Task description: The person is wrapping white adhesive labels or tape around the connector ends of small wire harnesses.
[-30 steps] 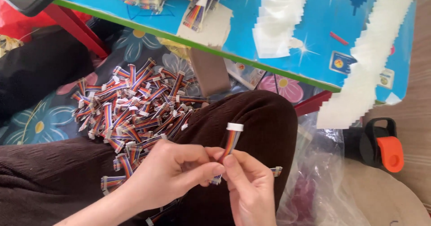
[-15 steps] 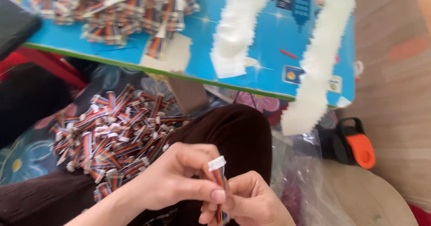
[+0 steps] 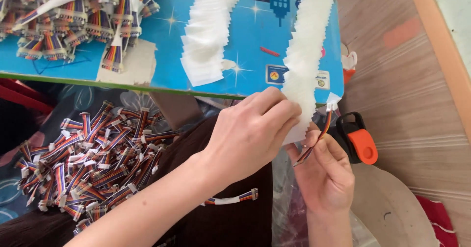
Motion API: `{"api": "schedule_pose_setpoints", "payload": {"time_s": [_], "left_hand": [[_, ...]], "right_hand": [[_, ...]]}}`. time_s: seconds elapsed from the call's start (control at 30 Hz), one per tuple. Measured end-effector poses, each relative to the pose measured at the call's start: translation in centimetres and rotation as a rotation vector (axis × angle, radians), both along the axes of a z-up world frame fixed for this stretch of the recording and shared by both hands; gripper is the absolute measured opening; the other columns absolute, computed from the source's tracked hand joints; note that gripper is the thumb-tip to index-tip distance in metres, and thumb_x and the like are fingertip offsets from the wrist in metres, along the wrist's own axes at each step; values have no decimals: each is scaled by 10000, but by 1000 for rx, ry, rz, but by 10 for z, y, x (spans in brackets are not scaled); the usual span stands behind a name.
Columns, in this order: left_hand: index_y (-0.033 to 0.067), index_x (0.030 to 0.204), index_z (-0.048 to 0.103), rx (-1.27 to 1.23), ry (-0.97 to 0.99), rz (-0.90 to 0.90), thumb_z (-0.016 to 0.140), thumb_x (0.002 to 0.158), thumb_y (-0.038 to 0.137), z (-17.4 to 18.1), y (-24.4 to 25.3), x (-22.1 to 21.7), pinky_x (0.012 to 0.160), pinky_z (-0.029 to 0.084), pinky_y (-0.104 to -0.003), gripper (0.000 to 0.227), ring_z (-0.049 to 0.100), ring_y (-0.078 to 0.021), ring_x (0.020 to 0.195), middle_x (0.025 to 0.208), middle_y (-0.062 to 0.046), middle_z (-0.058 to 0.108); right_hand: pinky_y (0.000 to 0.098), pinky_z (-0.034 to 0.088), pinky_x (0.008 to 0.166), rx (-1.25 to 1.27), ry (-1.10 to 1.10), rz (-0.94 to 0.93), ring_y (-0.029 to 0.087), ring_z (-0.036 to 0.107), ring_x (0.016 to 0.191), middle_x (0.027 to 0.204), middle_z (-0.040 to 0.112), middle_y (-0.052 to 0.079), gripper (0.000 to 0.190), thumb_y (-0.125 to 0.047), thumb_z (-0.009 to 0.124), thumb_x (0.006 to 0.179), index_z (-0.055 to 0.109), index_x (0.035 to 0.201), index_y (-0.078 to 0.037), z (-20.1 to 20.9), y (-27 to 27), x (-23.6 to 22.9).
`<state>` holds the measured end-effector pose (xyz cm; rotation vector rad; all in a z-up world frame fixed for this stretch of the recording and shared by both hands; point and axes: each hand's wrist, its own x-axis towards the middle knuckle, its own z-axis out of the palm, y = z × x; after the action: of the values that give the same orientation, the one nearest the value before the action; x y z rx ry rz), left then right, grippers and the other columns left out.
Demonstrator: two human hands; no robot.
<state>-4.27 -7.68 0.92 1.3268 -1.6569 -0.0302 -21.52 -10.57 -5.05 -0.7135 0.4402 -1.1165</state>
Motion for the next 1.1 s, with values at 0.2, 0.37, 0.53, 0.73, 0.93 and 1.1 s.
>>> {"api": "schedule_pose_setpoints", "payload": {"time_s": [0.2,0.37,0.53,0.73,0.93,1.1], "left_hand": [[55,876,509,32,-168,8,654,693,45,-3,-8,-5,508,431,-331,234,558,-221,690,853,-78,481],[31,876,486,28,-264,-66,590,777,72,-1,-3,-1,458,400,-296,149,466,-206,694,838,-93,459],[48,1099,550,-48,-242,-25,703,795,114,1,2,8,639,472,-295,347,550,-209,848,1066,-74,564],[-8,868,606,-156,-291,-357,602,803,56,10,45,8,555,337,-319,91,421,-226,713,881,-129,495],[76,770,555,382,494,-284,688,679,-2,15,88,34,568,509,-199,178,613,-114,637,813,-5,643],[95,881,560,516,479,-192,700,748,91,16,98,43,417,470,-176,193,558,-51,453,606,53,631]], "right_hand": [[391,407,950,-139,62,42,206,527,999,1003,576,101,137,-61,530,928,627,939,36,11,-2,8],[382,399,929,-50,5,58,222,505,1015,1071,533,149,128,-50,523,921,592,881,49,9,-4,3],[399,397,932,2,-68,63,160,534,879,947,568,94,97,-26,505,914,587,899,23,7,0,-1],[249,410,718,104,16,28,125,503,810,1055,523,150,118,-36,494,912,560,938,59,14,3,-19],[447,415,987,-74,144,-70,326,538,1088,1212,539,281,155,-50,522,878,611,906,75,21,45,-11],[410,340,911,-1,188,283,339,544,1030,1125,590,345,161,-41,535,862,637,839,81,29,73,17]]}}
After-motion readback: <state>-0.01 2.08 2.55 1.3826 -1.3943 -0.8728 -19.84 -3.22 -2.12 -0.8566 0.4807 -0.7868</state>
